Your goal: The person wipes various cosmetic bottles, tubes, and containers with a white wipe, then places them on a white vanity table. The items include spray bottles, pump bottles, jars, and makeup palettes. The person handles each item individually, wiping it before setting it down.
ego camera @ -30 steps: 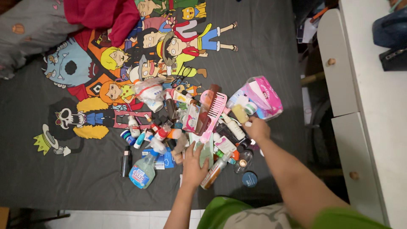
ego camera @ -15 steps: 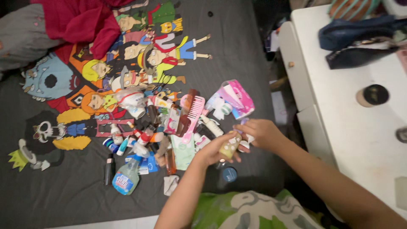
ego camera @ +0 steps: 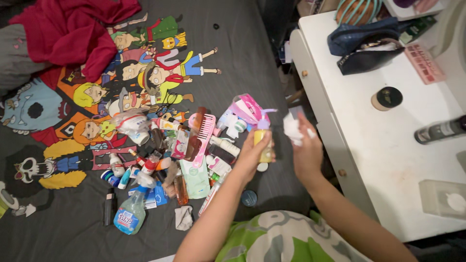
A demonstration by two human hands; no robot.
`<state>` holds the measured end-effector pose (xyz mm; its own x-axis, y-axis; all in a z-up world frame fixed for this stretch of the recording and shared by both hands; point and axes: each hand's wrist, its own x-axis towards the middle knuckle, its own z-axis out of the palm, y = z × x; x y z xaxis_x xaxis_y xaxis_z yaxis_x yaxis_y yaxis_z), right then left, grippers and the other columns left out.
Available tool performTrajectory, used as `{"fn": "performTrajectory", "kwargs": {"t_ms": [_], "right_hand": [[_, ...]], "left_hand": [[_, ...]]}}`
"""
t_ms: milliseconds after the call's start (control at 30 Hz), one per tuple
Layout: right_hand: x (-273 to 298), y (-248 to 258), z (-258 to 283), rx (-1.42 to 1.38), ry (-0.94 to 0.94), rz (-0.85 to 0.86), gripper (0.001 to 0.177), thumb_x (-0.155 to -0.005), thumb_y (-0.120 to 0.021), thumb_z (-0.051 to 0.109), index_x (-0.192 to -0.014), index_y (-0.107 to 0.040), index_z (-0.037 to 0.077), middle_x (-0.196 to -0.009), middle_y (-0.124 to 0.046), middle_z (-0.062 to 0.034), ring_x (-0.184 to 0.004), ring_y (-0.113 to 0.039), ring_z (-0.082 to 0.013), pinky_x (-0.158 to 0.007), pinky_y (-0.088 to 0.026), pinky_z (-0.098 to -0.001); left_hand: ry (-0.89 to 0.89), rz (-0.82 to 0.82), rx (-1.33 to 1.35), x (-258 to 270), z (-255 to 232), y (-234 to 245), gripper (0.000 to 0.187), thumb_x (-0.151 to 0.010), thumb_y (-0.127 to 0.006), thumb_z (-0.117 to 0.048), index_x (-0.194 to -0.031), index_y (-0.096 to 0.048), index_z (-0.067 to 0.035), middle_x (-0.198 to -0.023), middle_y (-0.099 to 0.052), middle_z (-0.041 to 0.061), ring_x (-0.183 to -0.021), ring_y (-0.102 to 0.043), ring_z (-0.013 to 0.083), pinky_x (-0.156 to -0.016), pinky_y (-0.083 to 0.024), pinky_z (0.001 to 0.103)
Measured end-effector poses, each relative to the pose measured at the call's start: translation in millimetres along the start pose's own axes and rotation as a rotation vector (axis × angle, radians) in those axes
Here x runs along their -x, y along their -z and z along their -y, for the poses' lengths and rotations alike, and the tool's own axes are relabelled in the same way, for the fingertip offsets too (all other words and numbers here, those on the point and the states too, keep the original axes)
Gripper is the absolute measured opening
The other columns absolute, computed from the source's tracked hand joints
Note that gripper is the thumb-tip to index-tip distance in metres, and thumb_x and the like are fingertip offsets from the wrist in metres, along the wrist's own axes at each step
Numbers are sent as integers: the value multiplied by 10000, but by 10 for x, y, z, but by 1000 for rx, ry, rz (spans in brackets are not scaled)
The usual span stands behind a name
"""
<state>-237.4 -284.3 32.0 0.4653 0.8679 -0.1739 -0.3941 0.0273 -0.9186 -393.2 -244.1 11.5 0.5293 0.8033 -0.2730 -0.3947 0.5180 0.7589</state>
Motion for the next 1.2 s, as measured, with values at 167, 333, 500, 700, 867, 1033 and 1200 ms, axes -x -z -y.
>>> {"fn": "performTrajectory", "kwargs": {"t_ms": [167,333,500,700,867,1033,1200], "right_hand": [[486,-267,253,778,751,487,488,-1042,-451,70,-1515,-453,-48,-1630,-379,-258,-1567,-291,-392,-1278,-198,-475],[547,-129,418,1107,908,633,582,-938,-527,57,-1509,-450,-19,-1611,-385,-204,-1563,-256,-401,-1288,-164,-493],[417,-151,380,635,637,424,568,-1086,-390,95,-1616,-238,-40,-1716,-221,-222,-1598,-208,-344,-1280,-184,-396],[378,-139,464,345,362,333,538,-1103,-438,164,-1609,-343,11,-1638,-436,-177,-1462,-475,-233,-1182,-358,-338],[552,-18,519,722,727,355,523,-1124,-435,147,-1591,-303,-47,-1648,-384,-216,-1534,-384,-280,-1236,-303,-370],[679,138,443,567,623,283,492,-1121,-442,164,-1551,-350,-56,-1483,-539,-207,-1367,-527,-232,-1130,-402,-354],[482,359,558,358,371,139,434,-1117,-447,213,-1476,-520,-20,-1152,-689,-171,-1001,-636,-165,-853,-534,-320]], "left_hand": [[-106,10,222,15,17,-244,765,-1019,-313,-670,-1450,-464,-57,-1262,-678,71,-1150,-680,181,-1004,-551,338],[-95,-31,172,68,-169,-399,763,-991,-248,-702,-1434,-411,-102,-1273,-581,165,-1146,-631,267,-967,-537,400],[-378,-35,-219,115,-138,-645,771,-1043,-292,-676,-1528,-374,-83,-1457,-508,153,-1348,-505,233,-1131,-396,347],[-354,-62,-412,60,-58,-775,766,-1009,-389,-622,-1568,-269,-111,-1418,-505,142,-1293,-525,238,-1040,-431,345],[-183,-63,-115,-175,-42,-798,702,-990,-537,-547,-1508,-436,-85,-1327,-586,93,-1177,-592,181,-938,-512,309],[-209,11,-177,-293,38,-854,710,-1062,-534,-526,-1602,-461,-70,-1068,-535,97,-939,-524,194,-784,-454,317],[-532,80,-484,-310,123,-1102,552,-1065,-518,-412,-1469,-377,-64,-1236,-596,37,-1075,-604,117,-938,-468,219]]}}
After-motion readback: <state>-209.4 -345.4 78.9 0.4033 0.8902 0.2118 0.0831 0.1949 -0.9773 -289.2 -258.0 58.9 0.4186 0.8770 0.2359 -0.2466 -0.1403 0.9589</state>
